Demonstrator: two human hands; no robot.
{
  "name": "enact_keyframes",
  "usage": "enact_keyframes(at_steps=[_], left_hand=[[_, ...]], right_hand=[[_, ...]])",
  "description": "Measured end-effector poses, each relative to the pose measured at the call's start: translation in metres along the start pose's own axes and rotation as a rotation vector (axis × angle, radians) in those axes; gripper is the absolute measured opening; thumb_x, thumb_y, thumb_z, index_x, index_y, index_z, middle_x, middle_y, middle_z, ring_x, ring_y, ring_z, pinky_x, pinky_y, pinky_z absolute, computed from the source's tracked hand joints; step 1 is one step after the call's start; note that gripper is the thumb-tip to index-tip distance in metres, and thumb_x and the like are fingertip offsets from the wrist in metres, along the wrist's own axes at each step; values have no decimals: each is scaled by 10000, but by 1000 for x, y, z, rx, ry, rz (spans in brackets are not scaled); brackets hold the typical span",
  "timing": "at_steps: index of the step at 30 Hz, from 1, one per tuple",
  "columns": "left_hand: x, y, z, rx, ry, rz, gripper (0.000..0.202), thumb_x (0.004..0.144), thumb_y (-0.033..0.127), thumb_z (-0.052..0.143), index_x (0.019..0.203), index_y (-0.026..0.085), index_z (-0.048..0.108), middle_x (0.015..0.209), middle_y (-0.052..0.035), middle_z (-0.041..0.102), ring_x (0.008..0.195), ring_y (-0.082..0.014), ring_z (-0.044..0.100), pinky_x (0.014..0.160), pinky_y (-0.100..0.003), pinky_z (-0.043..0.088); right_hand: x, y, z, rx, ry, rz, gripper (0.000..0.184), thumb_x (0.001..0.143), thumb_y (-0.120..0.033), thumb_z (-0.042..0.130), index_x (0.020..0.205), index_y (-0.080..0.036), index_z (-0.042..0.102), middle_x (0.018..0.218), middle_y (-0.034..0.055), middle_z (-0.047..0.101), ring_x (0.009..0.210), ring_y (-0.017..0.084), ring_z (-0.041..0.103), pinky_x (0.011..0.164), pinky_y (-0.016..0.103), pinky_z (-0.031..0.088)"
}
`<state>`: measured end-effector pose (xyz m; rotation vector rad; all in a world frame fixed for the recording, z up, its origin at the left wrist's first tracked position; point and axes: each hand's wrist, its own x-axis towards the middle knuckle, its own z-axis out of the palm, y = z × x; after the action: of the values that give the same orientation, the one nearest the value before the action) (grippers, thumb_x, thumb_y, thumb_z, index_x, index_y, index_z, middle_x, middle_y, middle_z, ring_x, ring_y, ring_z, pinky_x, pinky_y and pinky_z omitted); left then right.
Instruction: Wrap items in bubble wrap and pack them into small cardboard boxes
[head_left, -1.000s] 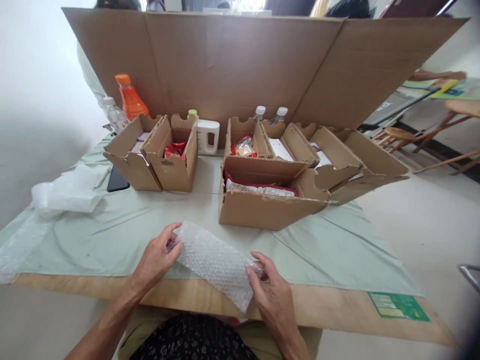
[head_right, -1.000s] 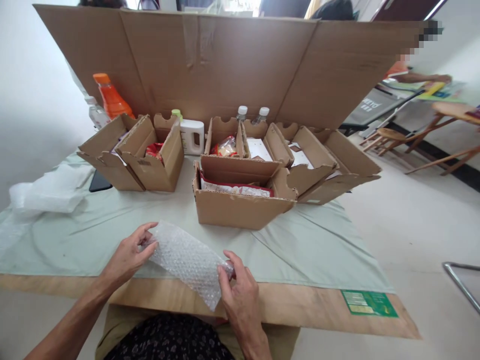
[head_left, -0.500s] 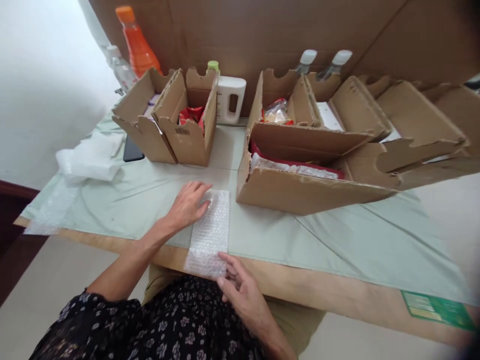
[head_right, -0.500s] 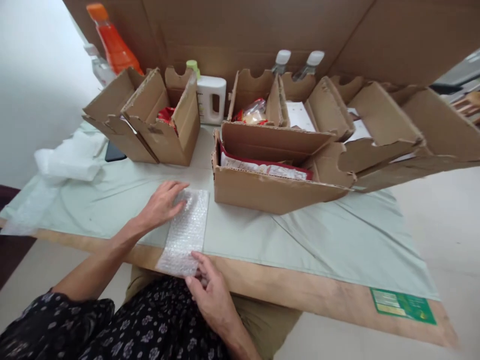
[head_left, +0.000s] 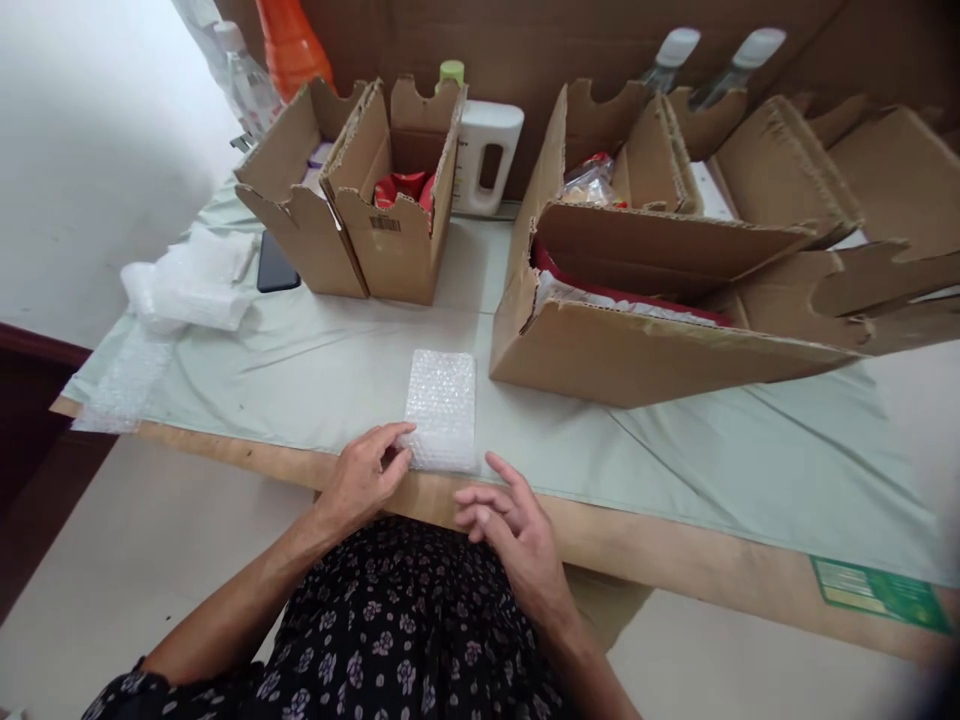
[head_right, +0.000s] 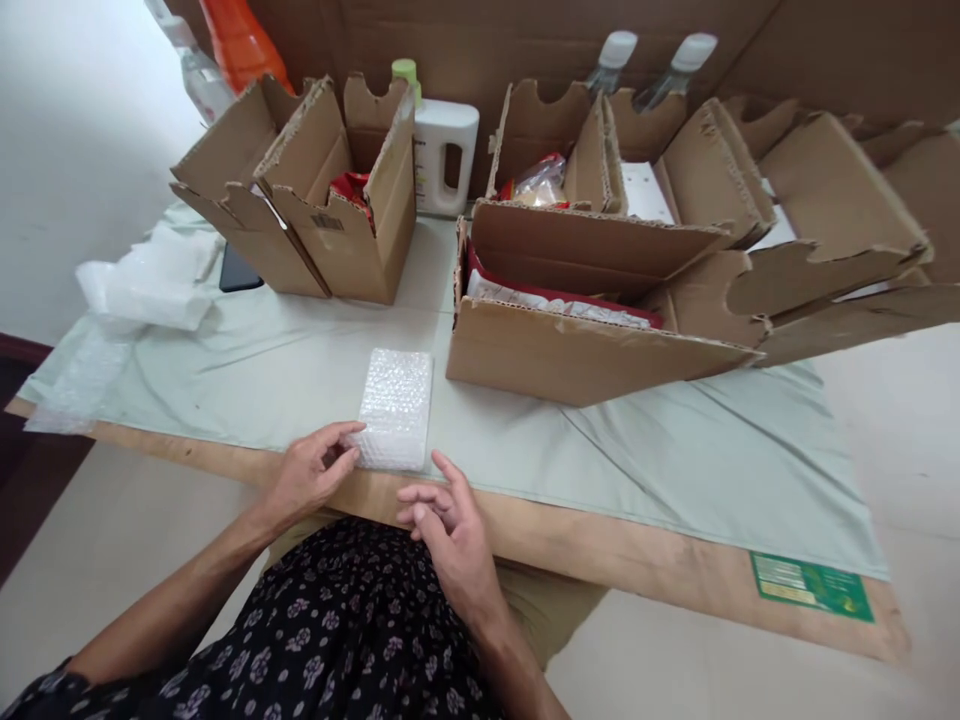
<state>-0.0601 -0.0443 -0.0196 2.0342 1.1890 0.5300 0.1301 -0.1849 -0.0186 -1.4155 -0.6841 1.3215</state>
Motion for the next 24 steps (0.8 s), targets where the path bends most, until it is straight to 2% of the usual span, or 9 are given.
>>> enact_keyframes(at_steps=[3, 5, 7, 9, 11, 14, 17, 20, 24], left_hand=[[9, 0, 3, 53, -30, -31, 360, 919, 262, 561, 1241, 192, 707, 794, -2, 722, 634, -150, 617, 693, -284, 538], [12, 0, 3, 99, -47, -34, 382, 913, 258, 568, 1269, 209, 694, 772, 15, 707, 627, -150, 608, 696, -281, 531], [13, 0, 4, 143, -53, -35, 399, 909, 245, 576, 1293, 218, 680, 759, 23, 696, 636, -154, 614, 710, -282, 534], [13, 0, 6, 177, -38, -14, 397, 916, 235, 579, 1302, 214, 668, 779, 13, 698, 665, -162, 631, 730, -289, 546], [9, 0, 5, 192, 16, 60, 376, 944, 245, 579, 1310, 203, 654, 893, -28, 721, 768, -183, 670, 788, -312, 567], [-1, 1, -1, 209, 108, 247, 341, 975, 272, 600, 1305, 201, 647, 1201, -119, 705, 1087, -249, 676, 972, -399, 560], [-11, 1, -7, 228, 95, 389, 304, 963, 224, 621, 1262, 210, 671, 1352, -139, 667, 1267, -293, 607, 1086, -479, 507], [-14, 0, -8, 190, 37, 415, 279, 957, 168, 599, 1212, 218, 701, 1284, -113, 722, 1245, -290, 626, 1071, -496, 513], [-11, -2, -3, 107, 3, 321, 239, 970, 161, 570, 1148, 201, 725, 1036, -79, 777, 998, -238, 699, 921, -426, 565]], right_hand=[[-3, -2, -2, -391, 131, -362, 369, 1018, -246, 540, 1381, -257, 603, 1056, 71, 777, 911, 200, 732, 850, 387, 609], [4, -3, -4, -688, 106, -603, 334, 986, -163, 555, 1281, -253, 683, 1142, 85, 777, 1048, 238, 712, 939, 430, 587], [19, -2, -4, -940, 29, -729, 366, 958, -121, 573, 1286, -234, 691, 1310, 114, 731, 1231, 292, 649, 988, 474, 561], [36, 0, -2, -1114, -31, -758, 373, 958, -106, 577, 1296, -219, 689, 1406, 129, 681, 1346, 320, 581, 991, 491, 548], [48, 2, -1, -1200, -38, -775, 326, 979, -101, 564, 1245, -221, 710, 1369, 118, 704, 1337, 312, 587, 974, 476, 541], [56, 1, 0, -1207, -10, -817, 251, 1014, -123, 553, 1160, -217, 734, 1251, 88, 758, 1255, 290, 629, 969, 449, 517], [52, -6, -1, -1137, -37, -826, 227, 1031, -145, 551, 1130, -213, 743, 1162, 70, 785, 1162, 264, 662, 971, 435, 491], [48, -12, 0, -1066, -54, -762, 240, 1044, -159, 528, 1092, -219, 755, 1078, 67, 796, 1045, 241, 689, 924, 419, 489], [48, -13, 1, -965, -55, -677, 238, 1050, -203, 524, 1088, -214, 759, 979, 64, 795, 917, 226, 697, 865, 391, 506]])
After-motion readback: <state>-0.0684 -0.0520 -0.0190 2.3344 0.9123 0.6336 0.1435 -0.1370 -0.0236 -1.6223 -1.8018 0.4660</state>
